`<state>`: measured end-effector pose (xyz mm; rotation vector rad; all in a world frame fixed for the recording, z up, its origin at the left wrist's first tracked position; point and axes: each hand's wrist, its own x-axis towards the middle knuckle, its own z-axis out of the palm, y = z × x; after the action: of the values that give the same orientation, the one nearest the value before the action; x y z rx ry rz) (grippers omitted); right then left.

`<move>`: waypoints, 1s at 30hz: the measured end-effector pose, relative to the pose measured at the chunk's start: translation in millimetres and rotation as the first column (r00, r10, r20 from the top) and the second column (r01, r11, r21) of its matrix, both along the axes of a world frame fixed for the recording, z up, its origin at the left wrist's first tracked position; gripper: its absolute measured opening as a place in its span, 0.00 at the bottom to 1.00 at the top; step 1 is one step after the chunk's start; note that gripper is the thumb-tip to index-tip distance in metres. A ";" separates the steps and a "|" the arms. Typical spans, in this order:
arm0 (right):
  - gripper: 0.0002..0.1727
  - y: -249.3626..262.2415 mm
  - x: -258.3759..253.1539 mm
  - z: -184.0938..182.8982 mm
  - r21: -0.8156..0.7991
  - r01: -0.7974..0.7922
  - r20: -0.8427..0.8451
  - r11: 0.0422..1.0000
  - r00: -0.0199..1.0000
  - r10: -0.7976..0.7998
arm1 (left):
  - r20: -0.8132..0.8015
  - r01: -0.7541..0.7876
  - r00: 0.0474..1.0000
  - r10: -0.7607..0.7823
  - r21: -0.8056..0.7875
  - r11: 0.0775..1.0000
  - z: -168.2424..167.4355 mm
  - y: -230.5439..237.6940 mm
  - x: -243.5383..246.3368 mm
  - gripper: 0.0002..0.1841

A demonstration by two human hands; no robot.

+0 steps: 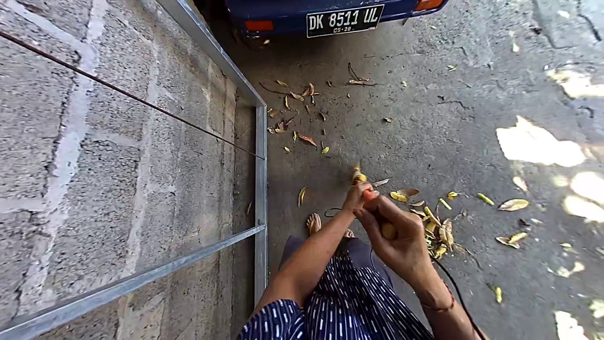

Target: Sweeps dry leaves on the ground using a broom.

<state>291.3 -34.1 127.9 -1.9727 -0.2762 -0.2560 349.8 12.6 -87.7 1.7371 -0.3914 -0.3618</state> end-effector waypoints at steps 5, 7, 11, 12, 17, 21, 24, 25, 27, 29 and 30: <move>0.12 -26.2 10.8 64.0 0.042 0.075 0.084 0.996 0.993 -0.078 | -0.071 0.120 0.991 -0.115 0.078 0.990 86.6 -12.2 18.8 0.13; 0.12 -42.3 14.6 82.1 0.145 0.032 0.069 0.989 0.997 -0.042 | -0.117 0.114 0.989 -0.092 0.200 0.973 115.5 3.4 18.8 0.14; 0.15 -56.8 55.0 42.1 0.334 -0.102 -0.022 0.937 0.993 0.116 | -0.154 -0.086 0.975 0.162 0.410 0.908 94.0 42.0 18.1 0.15; 0.15 -56.5 67.1 20.3 0.369 -0.127 -0.074 0.921 0.984 0.165 | -0.182 -0.112 0.959 0.218 0.464 0.879 78.6 51.2 20.4 0.15; 0.13 -66.3 100.8 -20.3 0.287 -0.194 -0.190 0.938 0.948 0.254 | -0.203 -0.230 0.921 0.333 0.408 0.884 17.3 26.6 34.5 0.13; 0.14 -90.3 114.7 6.2 0.152 -0.157 -0.083 0.976 0.982 0.171 | -0.221 -0.141 0.959 0.177 0.167 0.976 16.6 -43.4 71.0 0.13; 0.13 -103.5 130.1 25.3 0.125 -0.102 0.032 0.987 0.995 0.099 | -0.173 -0.054 0.982 0.072 0.106 0.993 50.9 -72.1 108.8 0.13; 0.13 -106.8 132.5 36.8 0.118 -0.080 0.063 0.990 0.995 0.073 | -0.132 -0.045 0.989 0.059 0.107 0.993 64.8 -75.2 117.6 0.13; 0.15 -113.2 137.6 59.4 0.141 -0.067 0.123 0.988 0.991 0.049 | -0.050 -0.045 0.997 0.051 0.109 0.993 93.6 -69.2 135.2 0.13; 0.16 -115.2 151.0 69.6 0.231 -0.139 0.190 0.963 0.977 0.096 | 0.002 -0.041 0.999 0.041 0.152 0.988 117.1 -50.2 158.2 0.13; 0.15 -113.0 161.6 68.6 0.253 -0.173 0.203 0.952 0.971 0.123 | 0.018 -0.039 0.999 0.036 0.188 0.981 122.2 -36.7 172.2 0.13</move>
<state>452.9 -147.1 196.5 -1.6513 -0.4834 -0.3609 522.0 -24.2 34.5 1.9305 -0.3433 -0.3686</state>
